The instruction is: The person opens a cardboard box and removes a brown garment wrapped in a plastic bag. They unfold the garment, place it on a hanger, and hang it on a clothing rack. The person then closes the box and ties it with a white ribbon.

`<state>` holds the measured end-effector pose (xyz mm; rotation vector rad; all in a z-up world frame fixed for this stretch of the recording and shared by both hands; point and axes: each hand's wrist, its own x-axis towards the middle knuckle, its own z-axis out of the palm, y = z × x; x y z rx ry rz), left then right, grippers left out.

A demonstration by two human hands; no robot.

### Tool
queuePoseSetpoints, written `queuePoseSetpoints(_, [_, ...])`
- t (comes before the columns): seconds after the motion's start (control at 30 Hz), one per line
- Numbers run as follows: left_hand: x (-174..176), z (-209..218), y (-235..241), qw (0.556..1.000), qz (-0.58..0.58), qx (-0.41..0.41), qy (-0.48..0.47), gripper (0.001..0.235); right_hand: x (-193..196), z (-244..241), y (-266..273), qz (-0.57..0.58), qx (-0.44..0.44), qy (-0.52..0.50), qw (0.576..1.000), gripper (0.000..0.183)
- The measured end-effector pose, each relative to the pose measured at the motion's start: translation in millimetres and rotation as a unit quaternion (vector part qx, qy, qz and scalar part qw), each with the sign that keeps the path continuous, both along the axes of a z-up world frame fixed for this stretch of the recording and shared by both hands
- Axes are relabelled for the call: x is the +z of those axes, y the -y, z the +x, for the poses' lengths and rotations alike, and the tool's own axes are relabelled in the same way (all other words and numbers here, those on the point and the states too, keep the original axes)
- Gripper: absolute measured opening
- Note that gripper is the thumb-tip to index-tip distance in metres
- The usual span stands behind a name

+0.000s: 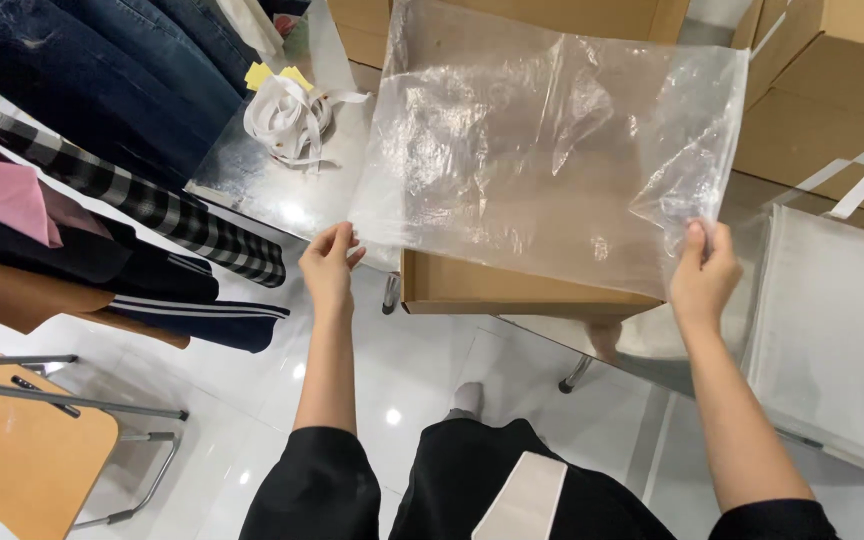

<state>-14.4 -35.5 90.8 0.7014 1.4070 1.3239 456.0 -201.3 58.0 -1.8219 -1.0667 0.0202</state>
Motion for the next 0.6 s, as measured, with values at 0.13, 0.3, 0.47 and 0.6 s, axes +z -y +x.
queuePoseSetpoints(0.13, [-12, -14, 52, 0.994, -0.009, -0.065, -0.084, 0.016, -40, 17, 43, -0.056, -0.006, 0.020, 0.998, 0.025])
queuePoseSetpoints(0.3, [-31, -23, 89, 0.982, -0.153, -0.102, -0.044, 0.019, -68, 15, 65, -0.140, -0.037, -0.073, 0.987, 0.018])
queuePoseSetpoints(0.47, [-32, -9, 62, 0.967, -0.153, -0.148, -0.141, 0.049, -44, 8, 62, -0.188, -0.038, -0.150, 0.970, 0.027])
queuePoseSetpoints(0.6, [-37, 7, 30, 0.940, -0.101, -0.179, -0.271, 0.046, -21, -2, 58, -0.184, -0.032, -0.179, 0.966, 0.026])
